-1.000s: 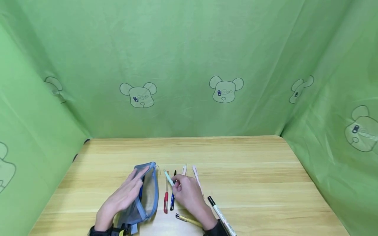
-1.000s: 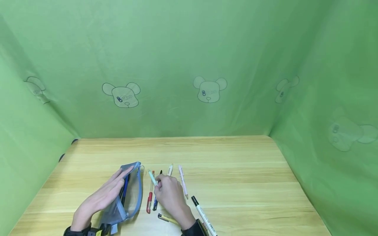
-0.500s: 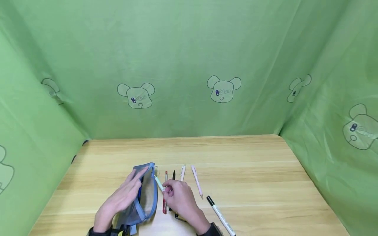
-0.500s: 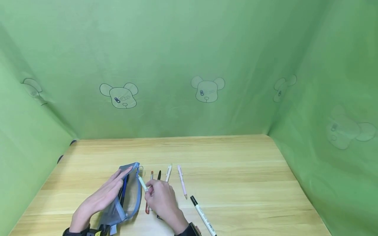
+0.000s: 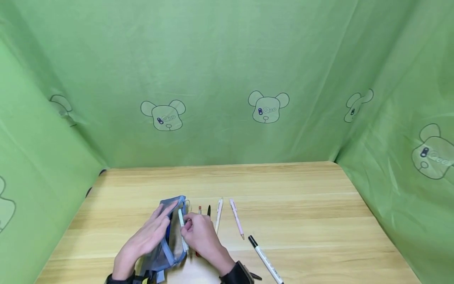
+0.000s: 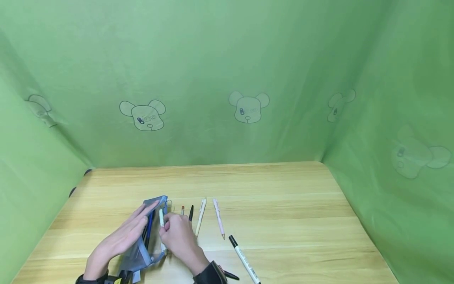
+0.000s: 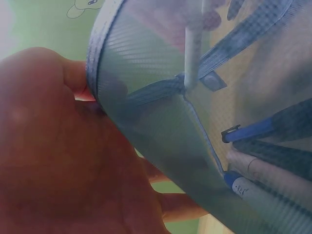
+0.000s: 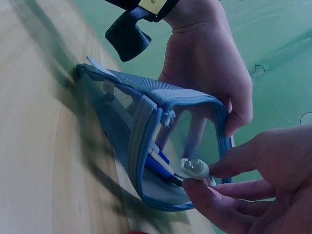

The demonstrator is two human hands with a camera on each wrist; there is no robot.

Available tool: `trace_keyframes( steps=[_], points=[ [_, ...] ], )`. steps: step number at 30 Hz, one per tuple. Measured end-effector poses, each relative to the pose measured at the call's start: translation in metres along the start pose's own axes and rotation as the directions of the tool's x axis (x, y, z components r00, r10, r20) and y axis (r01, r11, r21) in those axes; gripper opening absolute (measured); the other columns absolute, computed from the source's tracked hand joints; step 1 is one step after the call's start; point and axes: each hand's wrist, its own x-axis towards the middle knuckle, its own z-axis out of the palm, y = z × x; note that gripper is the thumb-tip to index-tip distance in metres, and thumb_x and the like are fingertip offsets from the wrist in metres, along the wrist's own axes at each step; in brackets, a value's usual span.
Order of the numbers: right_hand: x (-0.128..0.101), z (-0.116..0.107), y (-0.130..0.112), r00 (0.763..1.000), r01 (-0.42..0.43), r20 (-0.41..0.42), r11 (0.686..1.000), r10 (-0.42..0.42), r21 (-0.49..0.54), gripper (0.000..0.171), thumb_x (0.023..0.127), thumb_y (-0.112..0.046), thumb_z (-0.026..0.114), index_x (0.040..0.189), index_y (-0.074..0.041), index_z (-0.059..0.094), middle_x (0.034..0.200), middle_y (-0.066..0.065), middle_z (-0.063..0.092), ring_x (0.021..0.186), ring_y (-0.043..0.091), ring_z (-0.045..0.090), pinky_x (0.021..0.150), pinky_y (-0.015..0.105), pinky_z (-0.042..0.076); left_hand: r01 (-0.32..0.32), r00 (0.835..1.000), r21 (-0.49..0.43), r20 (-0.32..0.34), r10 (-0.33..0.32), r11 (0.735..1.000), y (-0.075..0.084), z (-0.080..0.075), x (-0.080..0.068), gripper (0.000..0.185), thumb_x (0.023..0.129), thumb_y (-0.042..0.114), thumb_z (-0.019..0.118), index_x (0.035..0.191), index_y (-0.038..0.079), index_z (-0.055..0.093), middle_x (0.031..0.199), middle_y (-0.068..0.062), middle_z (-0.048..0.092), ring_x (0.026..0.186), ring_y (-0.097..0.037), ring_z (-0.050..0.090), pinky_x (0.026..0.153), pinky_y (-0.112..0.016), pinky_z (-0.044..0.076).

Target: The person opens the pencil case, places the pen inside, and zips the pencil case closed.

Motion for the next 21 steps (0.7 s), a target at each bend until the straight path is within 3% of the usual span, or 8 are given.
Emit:
trace_keyframes(
  steps=[9,17,21],
  points=[
    [0.001,0.001,-0.002,0.999,-0.027,0.051,0.981,0.018,0.192,0.024,0.092,0.009,0.065,0.116,0.009,0.071,0.086,0.010,0.073,0.065,0.008,0.070,0.054,0.015,0.055,-0.031,0.999,0.013,-0.022,0.031,0.999,0.000,-0.001,0.000,0.053,0.112,0.022,0.019,0.164,0.012,0.026,0.166,-0.021,0.024,0.150,-0.054,0.011,0.110,-0.080,0.020],
    [-0.003,-0.014,0.000,0.996,0.056,0.063,0.990,-0.064,0.127,0.021,0.093,0.005,0.065,0.113,0.006,0.073,0.094,0.012,0.076,0.076,0.004,0.070,0.066,0.013,0.056,-0.026,1.000,0.006,-0.015,0.026,1.000,-0.001,-0.001,0.000,0.054,0.112,0.022,0.018,0.164,0.012,0.025,0.167,-0.020,0.024,0.151,-0.054,0.010,0.110,-0.080,0.019],
    [-0.006,-0.024,0.000,0.993,0.091,0.067,0.994,-0.095,0.054,0.019,0.095,0.000,0.066,0.113,0.001,0.075,0.095,0.006,0.076,0.078,0.002,0.068,0.068,0.013,0.055,-0.027,0.999,0.008,-0.017,0.028,1.000,-0.001,-0.001,0.000,0.053,0.112,0.022,0.018,0.164,0.012,0.025,0.166,-0.023,0.023,0.150,-0.055,0.011,0.110,-0.081,0.019]
  ],
)
